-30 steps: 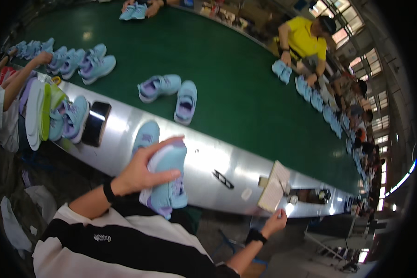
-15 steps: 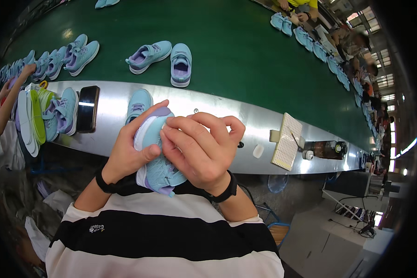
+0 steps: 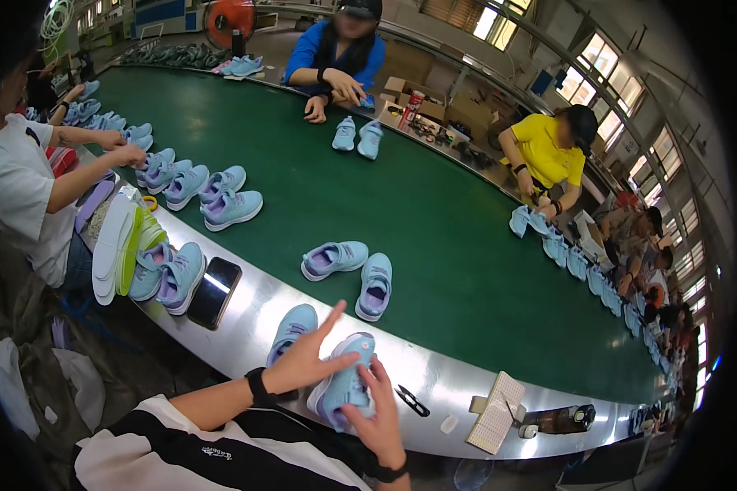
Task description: The person picks up pairs of light blue and purple sneakers from a green assembly table, uses a small knife to trim excess material from the shoe uppers, and places the shoes back on the table. The person repeats this process for multiple pairs.
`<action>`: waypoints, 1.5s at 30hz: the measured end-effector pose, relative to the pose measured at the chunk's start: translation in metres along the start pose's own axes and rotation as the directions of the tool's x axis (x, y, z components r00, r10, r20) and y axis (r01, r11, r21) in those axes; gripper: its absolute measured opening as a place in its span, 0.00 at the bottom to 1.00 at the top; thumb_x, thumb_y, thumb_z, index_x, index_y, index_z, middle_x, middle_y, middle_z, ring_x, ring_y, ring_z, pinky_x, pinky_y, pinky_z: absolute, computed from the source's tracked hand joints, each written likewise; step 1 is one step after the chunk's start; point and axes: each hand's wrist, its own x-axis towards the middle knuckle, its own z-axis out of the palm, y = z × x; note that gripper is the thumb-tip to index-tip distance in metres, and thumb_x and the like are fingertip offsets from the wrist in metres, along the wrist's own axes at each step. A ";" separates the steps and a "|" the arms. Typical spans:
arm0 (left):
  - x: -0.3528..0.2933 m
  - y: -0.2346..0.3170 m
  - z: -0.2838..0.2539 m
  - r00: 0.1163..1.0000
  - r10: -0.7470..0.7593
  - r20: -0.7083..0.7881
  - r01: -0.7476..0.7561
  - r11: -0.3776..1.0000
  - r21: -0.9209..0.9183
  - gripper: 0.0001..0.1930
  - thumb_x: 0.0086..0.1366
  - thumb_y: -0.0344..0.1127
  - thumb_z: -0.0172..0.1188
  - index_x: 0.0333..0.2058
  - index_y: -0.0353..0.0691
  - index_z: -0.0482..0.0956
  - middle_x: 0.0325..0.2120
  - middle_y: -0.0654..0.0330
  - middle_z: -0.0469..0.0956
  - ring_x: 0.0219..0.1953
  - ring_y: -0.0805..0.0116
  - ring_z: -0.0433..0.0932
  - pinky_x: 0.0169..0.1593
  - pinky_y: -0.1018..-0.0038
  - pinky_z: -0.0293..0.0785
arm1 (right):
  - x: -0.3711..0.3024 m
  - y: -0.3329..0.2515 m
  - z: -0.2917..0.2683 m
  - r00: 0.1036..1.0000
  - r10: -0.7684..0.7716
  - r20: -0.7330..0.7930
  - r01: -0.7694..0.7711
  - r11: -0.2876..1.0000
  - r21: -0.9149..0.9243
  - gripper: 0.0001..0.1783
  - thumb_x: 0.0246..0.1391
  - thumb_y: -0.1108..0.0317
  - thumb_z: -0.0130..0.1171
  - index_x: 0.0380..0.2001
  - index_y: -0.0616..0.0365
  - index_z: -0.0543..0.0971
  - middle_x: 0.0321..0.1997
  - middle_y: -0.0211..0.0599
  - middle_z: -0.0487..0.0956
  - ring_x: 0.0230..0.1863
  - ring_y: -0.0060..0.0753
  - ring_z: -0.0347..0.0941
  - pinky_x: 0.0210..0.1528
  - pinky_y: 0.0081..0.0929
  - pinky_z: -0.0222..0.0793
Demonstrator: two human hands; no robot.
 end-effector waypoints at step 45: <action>0.101 -0.059 -0.071 0.993 -0.012 0.120 -0.048 0.874 0.484 0.20 0.64 0.41 0.62 0.49 0.34 0.77 0.39 0.51 0.81 0.39 0.63 0.81 0.44 0.70 0.76 | 0.089 0.183 -0.233 0.830 -0.062 -0.555 -0.306 0.781 -0.544 0.27 0.44 0.61 0.70 0.49 0.59 0.79 0.50 0.42 0.80 0.51 0.47 0.76 0.54 0.37 0.71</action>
